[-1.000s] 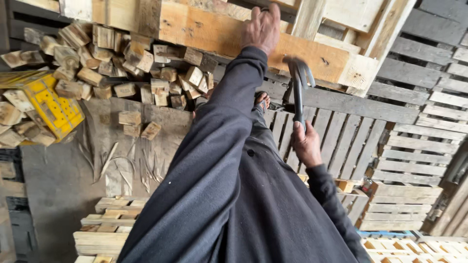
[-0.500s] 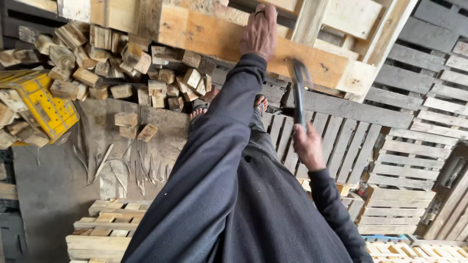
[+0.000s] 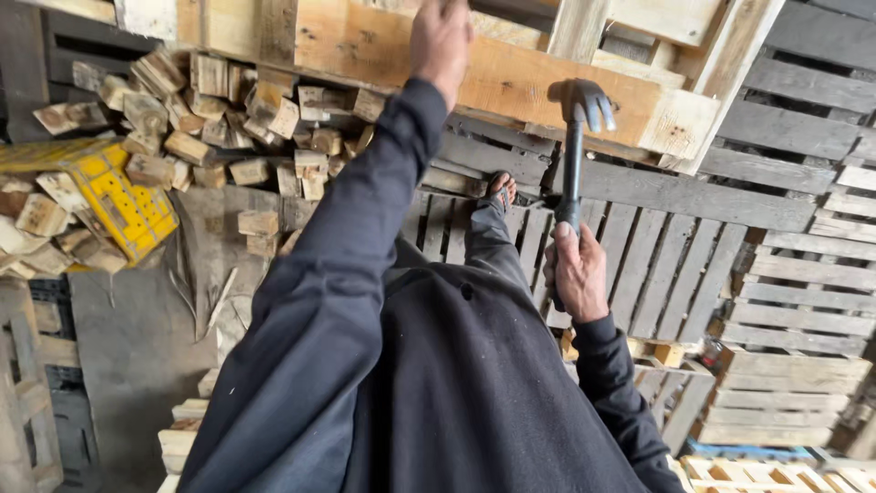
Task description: The person assembles a wooden pallet by placing small wooden blocks into gaps and securing them with nails using a hammer. They repeatedly pick up blocks, position them, and hammer nails to fasten the pieces together.
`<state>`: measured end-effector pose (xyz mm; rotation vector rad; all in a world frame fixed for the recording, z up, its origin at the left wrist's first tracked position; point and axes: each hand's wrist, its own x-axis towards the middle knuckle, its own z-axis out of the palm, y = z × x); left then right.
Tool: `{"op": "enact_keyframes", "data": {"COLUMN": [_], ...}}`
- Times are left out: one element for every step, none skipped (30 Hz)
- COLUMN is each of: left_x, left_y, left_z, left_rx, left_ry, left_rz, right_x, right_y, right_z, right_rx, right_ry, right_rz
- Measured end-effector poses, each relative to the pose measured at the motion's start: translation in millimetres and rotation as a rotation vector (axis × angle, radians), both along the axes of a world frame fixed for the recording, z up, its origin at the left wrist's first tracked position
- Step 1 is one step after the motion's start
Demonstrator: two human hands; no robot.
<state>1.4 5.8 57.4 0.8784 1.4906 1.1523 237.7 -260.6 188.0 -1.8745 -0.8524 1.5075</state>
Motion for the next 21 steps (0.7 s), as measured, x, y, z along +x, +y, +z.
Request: {"op": "enact_keyframes", "data": {"left_x": [-13, -19, -26, -28, -28, -26, -22, -17, -11, -6, -1, 2, 3, 3, 2, 0, -2, -3, -4, -5, -5], "left_y": [-13, -26, -43, -54, -64, -71, -76, -78, -76, -73, -69, -63, -58, -54, -50, -45, -41, -38, -36, -34, -33], "left_z": [11, 23, 35, 46, 55, 62, 65, 65, 62, 57, 50, 41, 32, 23, 14, 6, -1, -7, -12, -16, -19], "left_rx": [-0.108, -0.173, -0.246, -0.314, -0.296, -0.280, -0.266, -0.222, -0.174, -0.125, -0.019, 0.083, 0.178, 0.192, 0.209, 0.231, 0.301, 0.366, 0.428, 0.431, 0.430], "left_ry": [-0.392, -0.479, -0.566, -0.650, -0.682, -0.716, -0.753, -0.719, -0.683, -0.645, -0.542, -0.435, -0.331, -0.204, -0.076, 0.053, 0.097, 0.136, 0.175, 0.186, 0.196], "left_rz": [-0.015, -0.041, -0.067, -0.091, -0.103, -0.116, -0.127, -0.120, -0.112, -0.103, -0.109, -0.117, -0.126, -0.122, -0.118, -0.109, -0.088, -0.068, -0.045, -0.056, -0.071], "right_x": [1, 3, 3, 2, 0, -3, -5, -7, -7, -6, -5, -4, -3, -2, -2, -4, -8, -11, -15, -19, -23], "right_y": [-4, -5, -6, -3, 1, 8, 14, 20, 26, 30, 32, 32, 30, 27, 23, 18, 15, 11, 9, 9, 10], "right_z": [1, 1, -1, -5, -12, -20, -27, -33, -37, -38, -37, -33, -29, -23, -18, -15, -14, -14, -16, -20, -23], "right_rx": [0.015, 0.066, 0.111, 0.162, 0.111, 0.058, 0.003, -0.007, -0.015, -0.021, -0.020, -0.021, -0.028, -0.024, -0.016, -0.001, 0.044, 0.084, 0.121, 0.112, 0.097], "right_ry": [0.010, 0.010, 0.008, 0.008, 0.000, -0.011, -0.024, -0.031, -0.037, -0.042, -0.021, 0.003, 0.023, -0.016, -0.055, -0.095, -0.063, -0.033, -0.006, 0.039, 0.083], "right_rz": [-0.018, -0.011, -0.006, 0.002, -0.001, -0.004, -0.006, 0.014, 0.035, 0.058, 0.062, 0.065, 0.066, 0.081, 0.097, 0.117, 0.098, 0.079, 0.063, 0.047, 0.028]}}
